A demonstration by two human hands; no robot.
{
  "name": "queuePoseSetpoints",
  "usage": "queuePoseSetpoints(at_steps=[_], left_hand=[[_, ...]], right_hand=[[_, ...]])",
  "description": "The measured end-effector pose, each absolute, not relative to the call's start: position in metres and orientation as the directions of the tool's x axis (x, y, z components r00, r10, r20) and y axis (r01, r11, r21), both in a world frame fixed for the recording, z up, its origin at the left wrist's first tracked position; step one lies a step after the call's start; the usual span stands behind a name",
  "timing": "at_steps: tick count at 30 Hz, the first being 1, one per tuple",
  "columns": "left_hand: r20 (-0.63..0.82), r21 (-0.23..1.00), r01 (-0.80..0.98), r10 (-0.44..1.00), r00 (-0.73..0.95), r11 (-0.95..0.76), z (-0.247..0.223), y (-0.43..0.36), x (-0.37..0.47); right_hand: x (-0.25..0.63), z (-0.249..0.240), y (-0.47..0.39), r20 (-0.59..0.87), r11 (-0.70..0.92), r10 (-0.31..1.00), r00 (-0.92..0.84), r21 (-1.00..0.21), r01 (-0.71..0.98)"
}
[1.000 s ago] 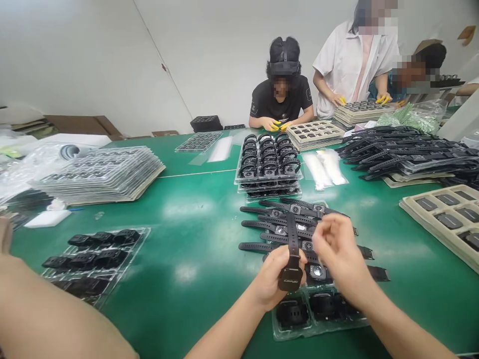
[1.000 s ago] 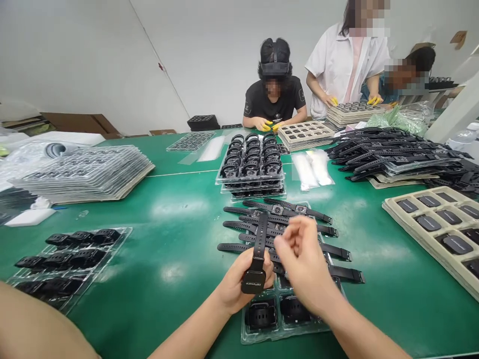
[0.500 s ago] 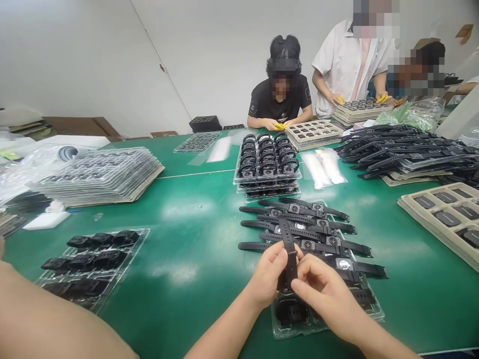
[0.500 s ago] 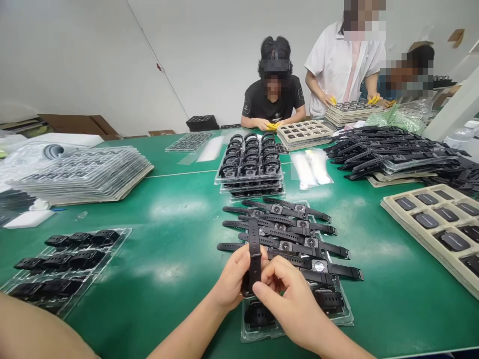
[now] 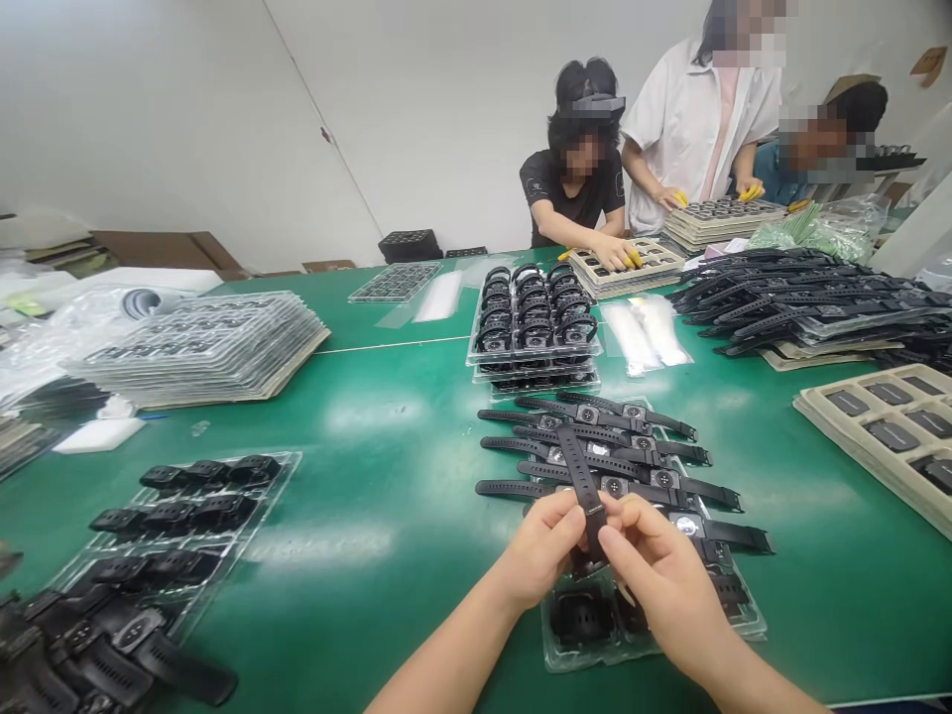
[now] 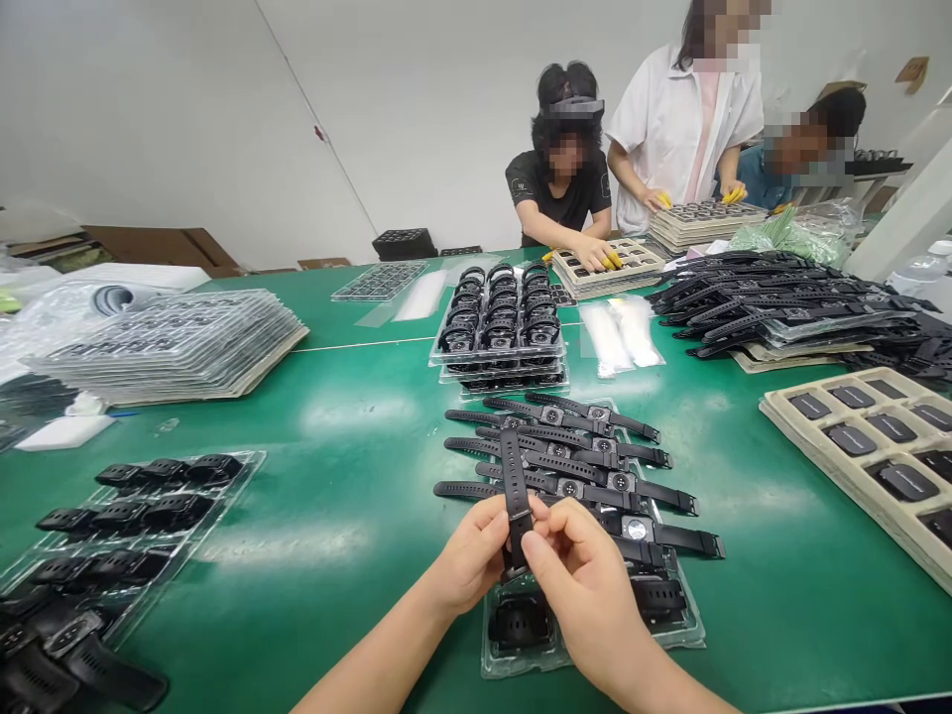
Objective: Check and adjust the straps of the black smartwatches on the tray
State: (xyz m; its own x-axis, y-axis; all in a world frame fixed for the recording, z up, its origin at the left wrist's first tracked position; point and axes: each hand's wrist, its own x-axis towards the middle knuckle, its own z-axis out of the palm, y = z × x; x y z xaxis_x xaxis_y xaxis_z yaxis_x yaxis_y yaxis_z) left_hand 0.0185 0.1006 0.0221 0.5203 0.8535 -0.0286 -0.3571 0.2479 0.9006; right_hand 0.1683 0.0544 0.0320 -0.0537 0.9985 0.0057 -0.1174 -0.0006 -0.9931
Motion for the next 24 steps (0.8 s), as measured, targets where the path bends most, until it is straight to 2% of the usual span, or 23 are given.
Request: queuePoseSetpoints(at_steps=[7, 15, 24], left_hand=[[-0.06, 0.879, -0.385, 0.865, 0.498, 0.282, 0.0153, 0.0988, 0.0197], [-0.007, 0.905, -0.358, 0.852, 0.524, 0.228, 0.015, 0.1016, 0.0173], [0.03, 0.867, -0.427, 0.83, 0.557, 0.256, 0.0202, 0.101, 0.0186]], right_hand=[[0.1685, 0.034, 0.0541, 0.016, 0.013, 0.999, -0.043, -0.998, -0.066], [0.1645, 0.0341, 0.0521, -0.027, -0.028, 1.0, -0.006, -0.991, -0.127], [0.1611, 0.0315, 0.0531, -0.014, -0.016, 1.0, -0.013, -0.984, -0.176]])
